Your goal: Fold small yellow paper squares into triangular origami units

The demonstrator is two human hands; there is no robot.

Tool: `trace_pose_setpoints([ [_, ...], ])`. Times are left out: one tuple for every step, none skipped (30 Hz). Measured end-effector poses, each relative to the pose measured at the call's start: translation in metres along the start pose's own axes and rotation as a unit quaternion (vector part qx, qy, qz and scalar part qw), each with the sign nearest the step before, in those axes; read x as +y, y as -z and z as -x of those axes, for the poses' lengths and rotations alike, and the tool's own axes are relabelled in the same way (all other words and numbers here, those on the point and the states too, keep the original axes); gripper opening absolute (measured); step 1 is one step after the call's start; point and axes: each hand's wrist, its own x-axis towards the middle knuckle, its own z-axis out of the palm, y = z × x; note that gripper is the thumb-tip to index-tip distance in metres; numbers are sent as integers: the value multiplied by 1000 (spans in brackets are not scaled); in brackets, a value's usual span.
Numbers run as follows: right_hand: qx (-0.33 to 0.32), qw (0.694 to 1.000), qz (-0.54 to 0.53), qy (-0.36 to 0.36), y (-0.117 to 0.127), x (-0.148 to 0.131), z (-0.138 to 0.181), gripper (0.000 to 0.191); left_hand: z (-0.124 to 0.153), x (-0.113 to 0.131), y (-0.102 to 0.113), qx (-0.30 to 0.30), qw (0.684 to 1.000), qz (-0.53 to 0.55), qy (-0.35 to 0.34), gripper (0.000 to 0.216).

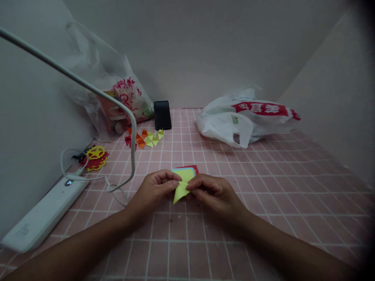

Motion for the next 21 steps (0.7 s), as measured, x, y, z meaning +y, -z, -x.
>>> trace_pose_setpoints([
  [1,1000,3,3,0,0,0,15,0,0,0,-1,1000,0,0,20],
  [0,1000,5,6,0,1,0,16,0,0,0,-3,1000,0,-1,21],
  [-1,1000,7,9,0,1,0,16,0,1,0,-3,1000,1,-1,22],
  [-2,1000,11,14,0,2,0,16,0,1,0,-2,1000,0,-1,23],
  [-3,1000,17,21,0,2,0,17,0,1,0,-1,1000,-2,1,24],
  [-3,999,26,30,0,3,0,17,0,1,0,0,1000,-7,1,25],
  [-3,999,36,41,0,3,0,17,0,1,1,1,1000,-13,1,26],
  [-2,998,46,53,0,3,0,18,0,1,1,3,1000,-21,-2,27],
  [-2,997,52,61,-1,3,0,18,0,1,0,5,1000,-29,-7,27],
  [-5,997,48,60,-1,3,0,18,0,2,0,9,999,-37,-16,27],
  [-8,998,30,46,-1,3,0,16,1,2,0,14,999,-46,-26,26],
  [-10,1000,-2,20,-2,3,0,15,2,3,-1,20,997,-55,-40,25],
  [-12,999,-46,-13,-2,2,0,12,3,5,-2,28,996,-65,-57,24],
  [-12,994,-96,-50,-2,2,-1,10,4,6,-3,37,994,-74,-76,23],
  [-12,986,-143,-86,-2,3,-1,11,5,7,-4,45,991,-85,-96,21],
  [-11,977,-180,-116,-2,3,-2,12,6,8,-5,51,987,-97,-116,19],
  [-13,969,-205,-140,-3,3,-2,15,7,8,-6,54,984,-110,-133,17],
  [-16,963,-218,-159,-3,4,-3,18,8,8,-6,55,980,-123,-144,15],
  [-19,958,-225,-175,-3,4,-3,20,9,8,-7,54,978,-135,-151,14],
  [-25,955,-229,-188,-4,5,-4,22,10,7,-7,52,976,-145,-155,13],
  [-30,952,-231,-199,-4,5,-4,24,10,7,-7,52,974,-153,-156,13],
])
